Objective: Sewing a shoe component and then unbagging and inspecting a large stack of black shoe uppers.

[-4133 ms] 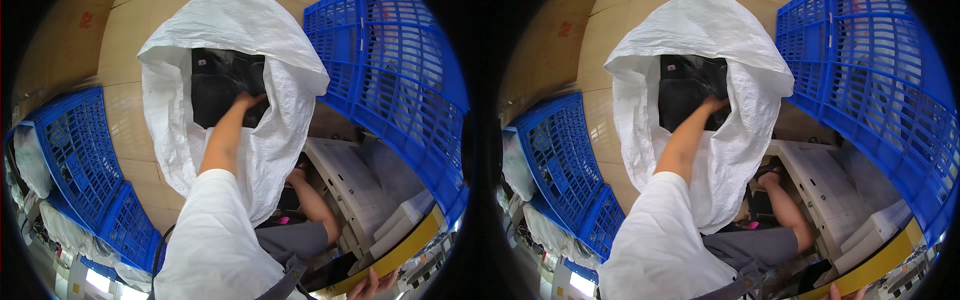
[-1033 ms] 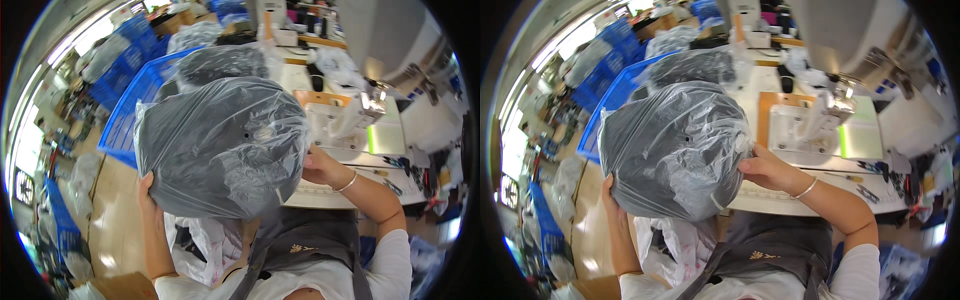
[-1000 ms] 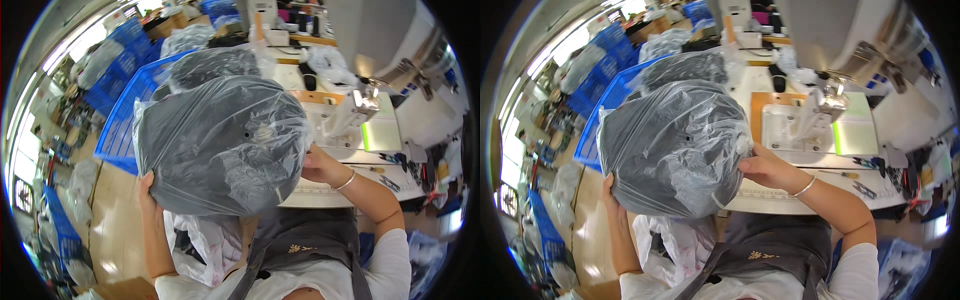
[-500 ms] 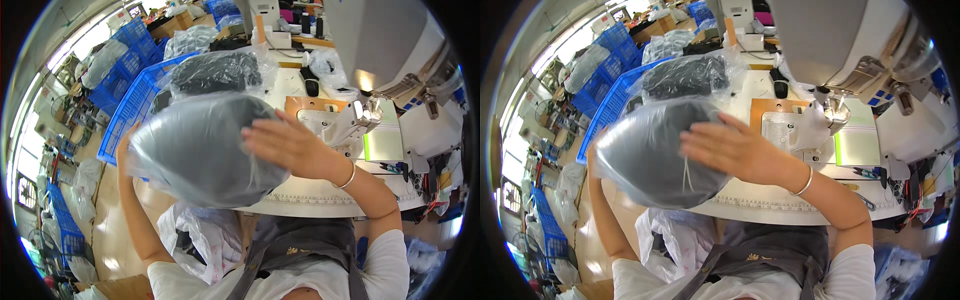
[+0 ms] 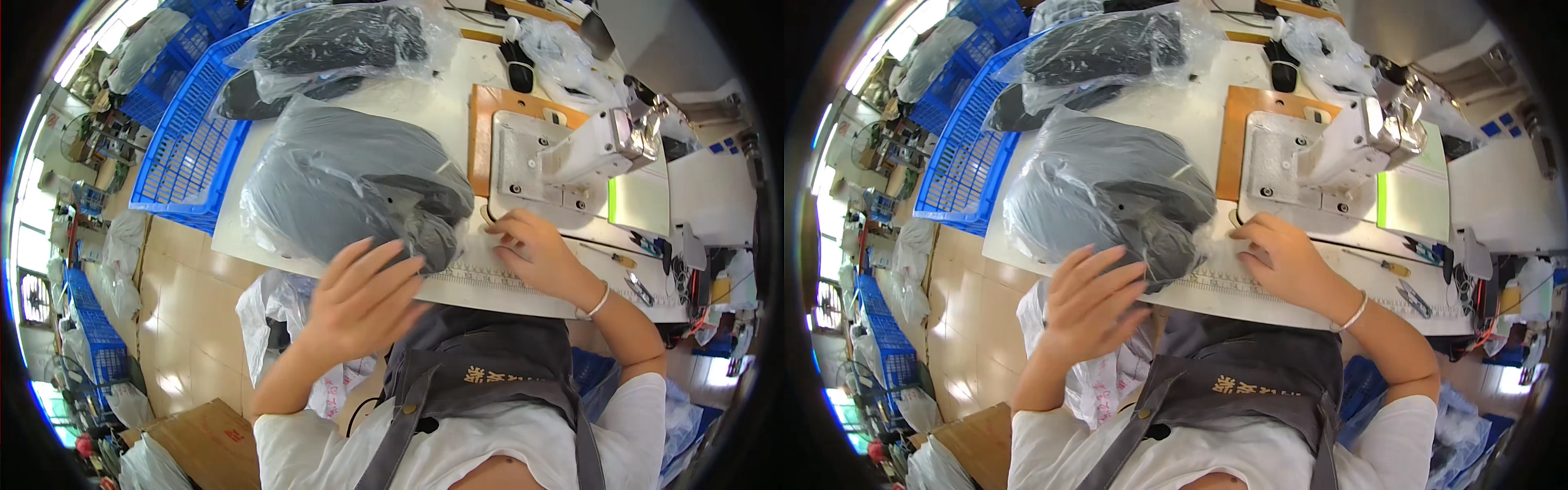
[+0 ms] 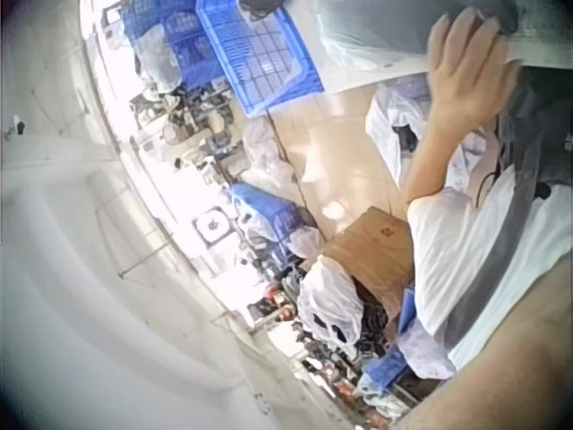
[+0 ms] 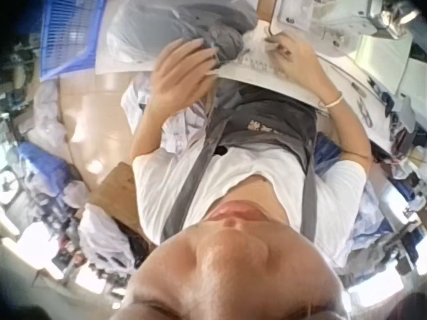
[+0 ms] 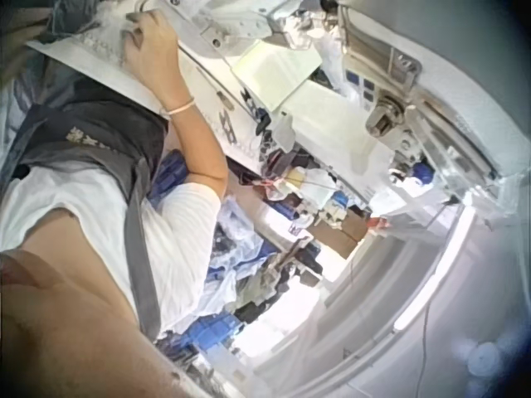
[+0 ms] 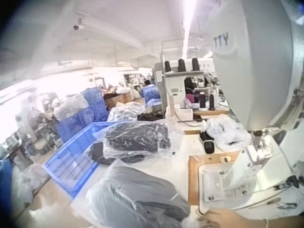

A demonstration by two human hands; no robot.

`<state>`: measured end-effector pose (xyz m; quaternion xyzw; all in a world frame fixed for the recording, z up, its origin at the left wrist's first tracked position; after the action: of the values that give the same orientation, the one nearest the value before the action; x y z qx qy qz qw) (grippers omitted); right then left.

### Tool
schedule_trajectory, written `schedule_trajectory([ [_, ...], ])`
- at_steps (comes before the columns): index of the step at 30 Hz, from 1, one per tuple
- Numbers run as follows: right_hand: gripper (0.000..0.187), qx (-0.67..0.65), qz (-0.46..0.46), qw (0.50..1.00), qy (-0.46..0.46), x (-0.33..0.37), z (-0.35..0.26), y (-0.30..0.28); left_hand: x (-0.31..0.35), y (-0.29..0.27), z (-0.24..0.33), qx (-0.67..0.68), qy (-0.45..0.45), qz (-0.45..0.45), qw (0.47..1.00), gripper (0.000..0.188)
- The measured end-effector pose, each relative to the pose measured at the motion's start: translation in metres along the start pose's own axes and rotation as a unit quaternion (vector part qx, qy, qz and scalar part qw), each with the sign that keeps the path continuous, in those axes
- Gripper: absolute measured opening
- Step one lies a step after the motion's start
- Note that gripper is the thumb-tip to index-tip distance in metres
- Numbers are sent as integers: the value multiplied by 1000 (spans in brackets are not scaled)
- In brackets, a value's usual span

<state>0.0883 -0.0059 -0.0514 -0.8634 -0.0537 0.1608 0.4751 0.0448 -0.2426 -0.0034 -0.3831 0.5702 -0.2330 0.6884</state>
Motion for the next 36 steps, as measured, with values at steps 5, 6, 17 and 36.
schedule_trajectory([
  [5,31,-371,-47,907,191,-16,3,36,-20,72,14,-142,-81,-85,983,42],
  [6,26,-415,-28,872,256,-14,8,44,-18,80,13,-205,-78,-69,973,48],
  [17,22,-745,-10,565,354,-18,-26,45,-4,62,16,-126,-93,145,977,27],
  [36,9,-216,340,880,-254,-162,-96,-74,22,4,-20,72,-294,150,941,65],
])
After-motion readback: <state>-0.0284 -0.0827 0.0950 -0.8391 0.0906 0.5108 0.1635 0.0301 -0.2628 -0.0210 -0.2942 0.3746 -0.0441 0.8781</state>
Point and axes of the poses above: each hand's wrist, its own x-axis away from the middle knuckle, its own y-axis out of the palm, z = x × y, the point moved 4 cm from there along -x, towards the middle knuckle, and after that the axes turned 7 degrees about -x, right-handed, at the moved point
